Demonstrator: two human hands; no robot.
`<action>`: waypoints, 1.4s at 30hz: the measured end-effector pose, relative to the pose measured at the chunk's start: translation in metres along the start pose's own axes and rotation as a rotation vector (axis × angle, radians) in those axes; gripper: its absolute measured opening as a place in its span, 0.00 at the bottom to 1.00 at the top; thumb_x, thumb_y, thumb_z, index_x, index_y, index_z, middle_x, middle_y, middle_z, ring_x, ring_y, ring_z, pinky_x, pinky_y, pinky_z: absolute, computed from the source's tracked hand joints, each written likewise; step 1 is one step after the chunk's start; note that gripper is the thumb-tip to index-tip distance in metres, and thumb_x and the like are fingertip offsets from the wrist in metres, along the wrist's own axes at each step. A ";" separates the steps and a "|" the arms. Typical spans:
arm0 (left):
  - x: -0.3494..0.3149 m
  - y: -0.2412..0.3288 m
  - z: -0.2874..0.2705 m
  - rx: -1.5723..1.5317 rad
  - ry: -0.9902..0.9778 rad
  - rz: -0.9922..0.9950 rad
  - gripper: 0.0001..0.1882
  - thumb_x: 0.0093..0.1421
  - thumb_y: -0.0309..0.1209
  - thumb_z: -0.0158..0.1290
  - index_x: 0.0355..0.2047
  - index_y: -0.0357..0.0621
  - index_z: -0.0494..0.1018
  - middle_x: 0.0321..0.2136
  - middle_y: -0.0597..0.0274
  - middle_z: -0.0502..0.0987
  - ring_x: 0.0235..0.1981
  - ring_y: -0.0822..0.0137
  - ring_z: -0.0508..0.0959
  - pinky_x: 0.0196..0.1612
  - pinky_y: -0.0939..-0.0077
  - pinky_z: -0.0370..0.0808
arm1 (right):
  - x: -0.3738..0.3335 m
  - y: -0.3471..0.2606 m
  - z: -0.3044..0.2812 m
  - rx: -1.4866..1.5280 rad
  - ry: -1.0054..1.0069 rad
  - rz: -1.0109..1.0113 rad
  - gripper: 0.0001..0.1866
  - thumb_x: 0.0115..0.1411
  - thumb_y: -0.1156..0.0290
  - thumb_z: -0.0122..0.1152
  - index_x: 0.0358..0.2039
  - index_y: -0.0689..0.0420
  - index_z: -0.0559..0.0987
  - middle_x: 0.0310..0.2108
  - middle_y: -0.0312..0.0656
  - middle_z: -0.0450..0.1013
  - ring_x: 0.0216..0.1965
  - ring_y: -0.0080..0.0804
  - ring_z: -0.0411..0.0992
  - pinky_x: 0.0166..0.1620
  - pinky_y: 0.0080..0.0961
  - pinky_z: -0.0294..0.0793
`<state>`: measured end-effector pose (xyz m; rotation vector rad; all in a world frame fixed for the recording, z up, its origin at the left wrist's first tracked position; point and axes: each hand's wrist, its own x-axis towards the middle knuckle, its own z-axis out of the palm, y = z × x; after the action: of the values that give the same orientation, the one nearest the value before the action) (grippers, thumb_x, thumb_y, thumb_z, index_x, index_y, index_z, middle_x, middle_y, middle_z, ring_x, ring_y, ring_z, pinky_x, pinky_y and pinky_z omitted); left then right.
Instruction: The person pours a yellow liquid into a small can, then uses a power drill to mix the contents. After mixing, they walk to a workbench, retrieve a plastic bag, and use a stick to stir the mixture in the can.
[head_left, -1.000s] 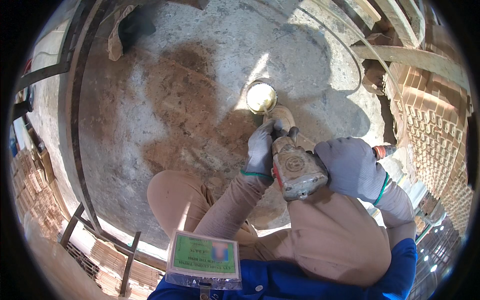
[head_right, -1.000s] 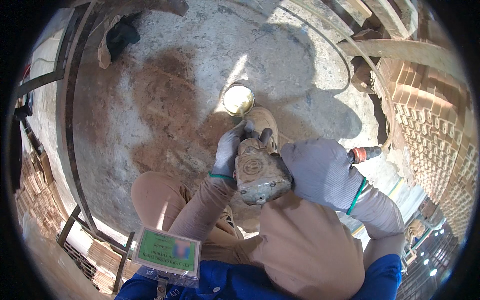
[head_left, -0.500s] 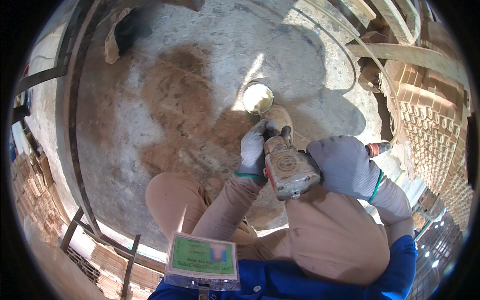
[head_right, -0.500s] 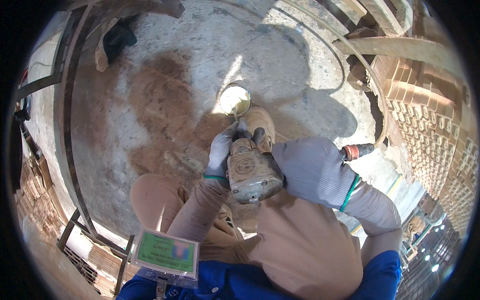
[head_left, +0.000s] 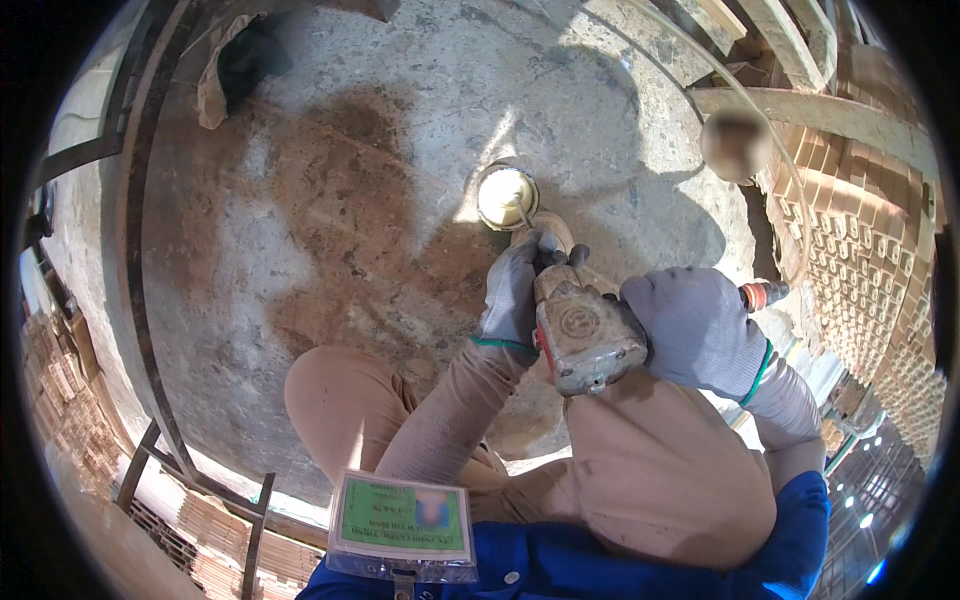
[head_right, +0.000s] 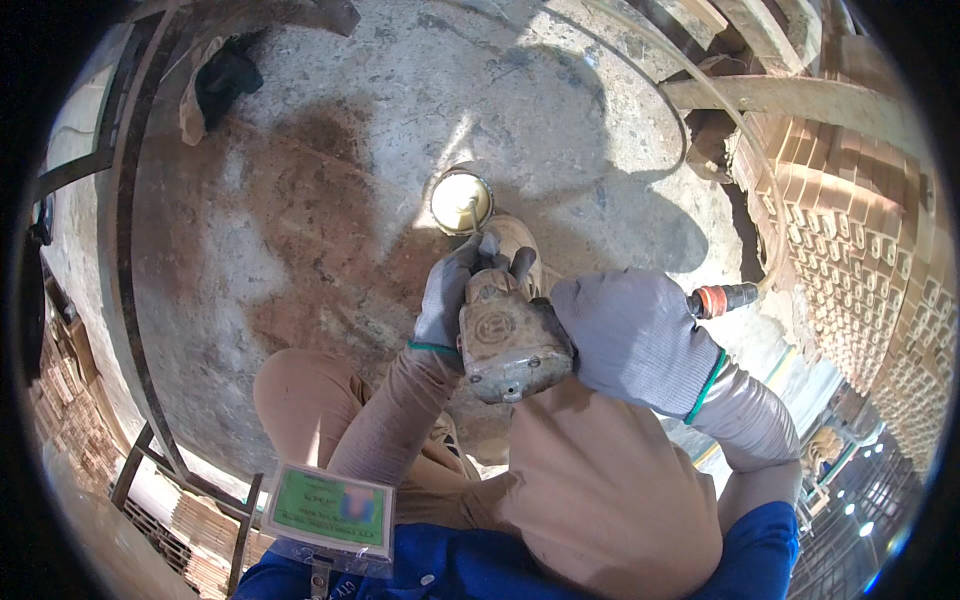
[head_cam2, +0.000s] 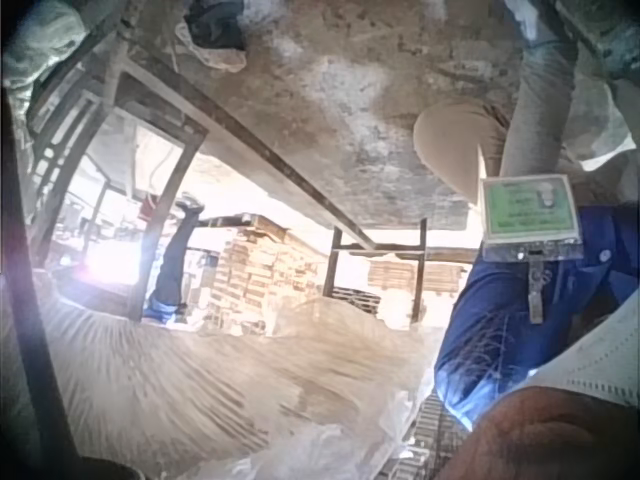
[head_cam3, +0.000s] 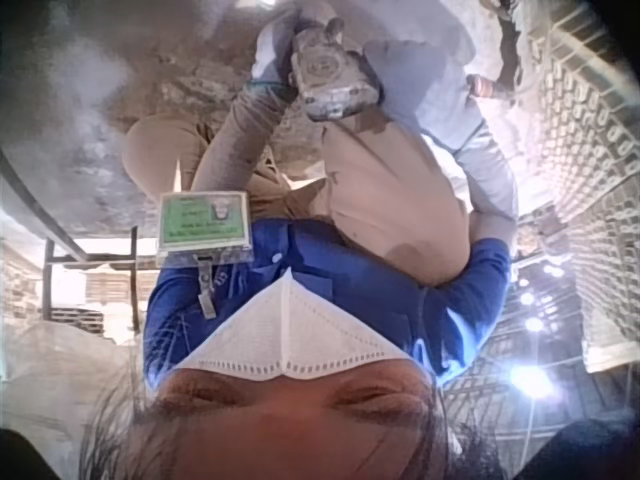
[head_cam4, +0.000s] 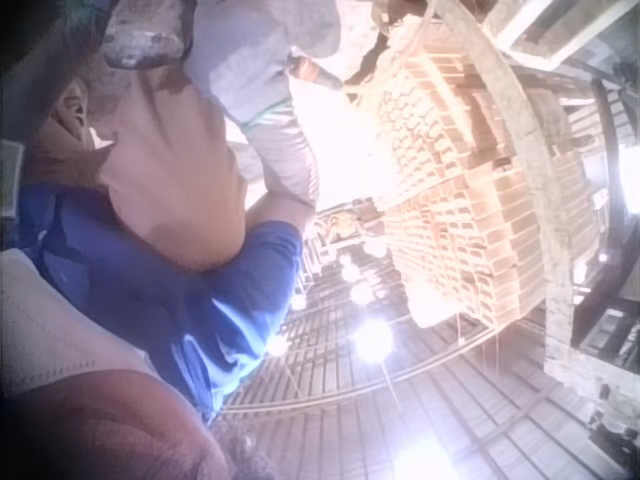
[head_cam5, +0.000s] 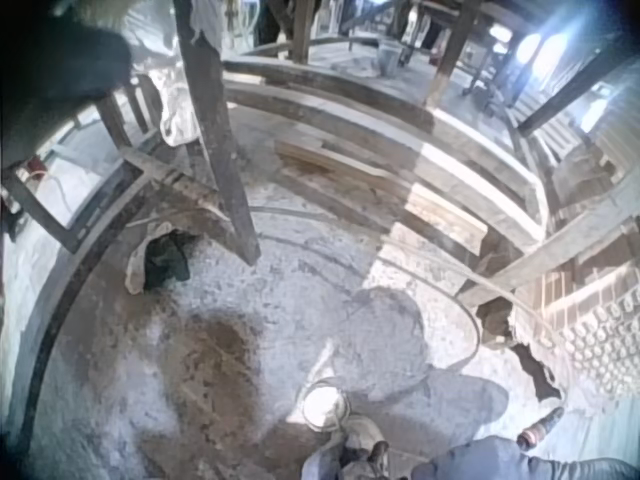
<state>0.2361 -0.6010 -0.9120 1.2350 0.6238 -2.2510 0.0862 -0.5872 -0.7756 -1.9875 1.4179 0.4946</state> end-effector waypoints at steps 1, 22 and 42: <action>0.001 0.000 -0.001 -0.004 -0.005 0.004 0.11 0.65 0.32 0.40 0.32 0.36 0.64 0.23 0.59 0.66 0.28 0.65 0.73 0.43 0.65 0.78 | 0.000 0.000 0.000 -0.007 -0.004 0.005 0.14 0.38 0.69 0.58 0.27 0.61 0.70 0.18 0.45 0.70 0.23 0.42 0.73 0.24 0.35 0.71; -0.007 0.013 0.000 0.014 0.005 0.075 0.12 0.65 0.33 0.40 0.27 0.44 0.68 0.17 0.65 0.67 0.20 0.69 0.71 0.44 0.65 0.77 | 0.004 -0.005 0.012 0.011 0.081 0.007 0.16 0.38 0.68 0.59 0.29 0.58 0.69 0.22 0.43 0.68 0.26 0.42 0.71 0.28 0.38 0.70; 0.022 0.014 -0.036 0.026 -0.169 0.111 0.08 0.64 0.29 0.39 0.30 0.45 0.67 0.20 0.72 0.67 0.22 0.73 0.68 0.50 0.60 0.70 | 0.000 -0.013 0.014 0.031 -0.011 -0.001 0.17 0.38 0.68 0.59 0.31 0.59 0.71 0.22 0.44 0.70 0.25 0.42 0.72 0.27 0.36 0.71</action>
<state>0.2570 -0.5945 -0.9509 1.0510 0.4526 -2.2473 0.0994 -0.5747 -0.7824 -1.9575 1.4097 0.4795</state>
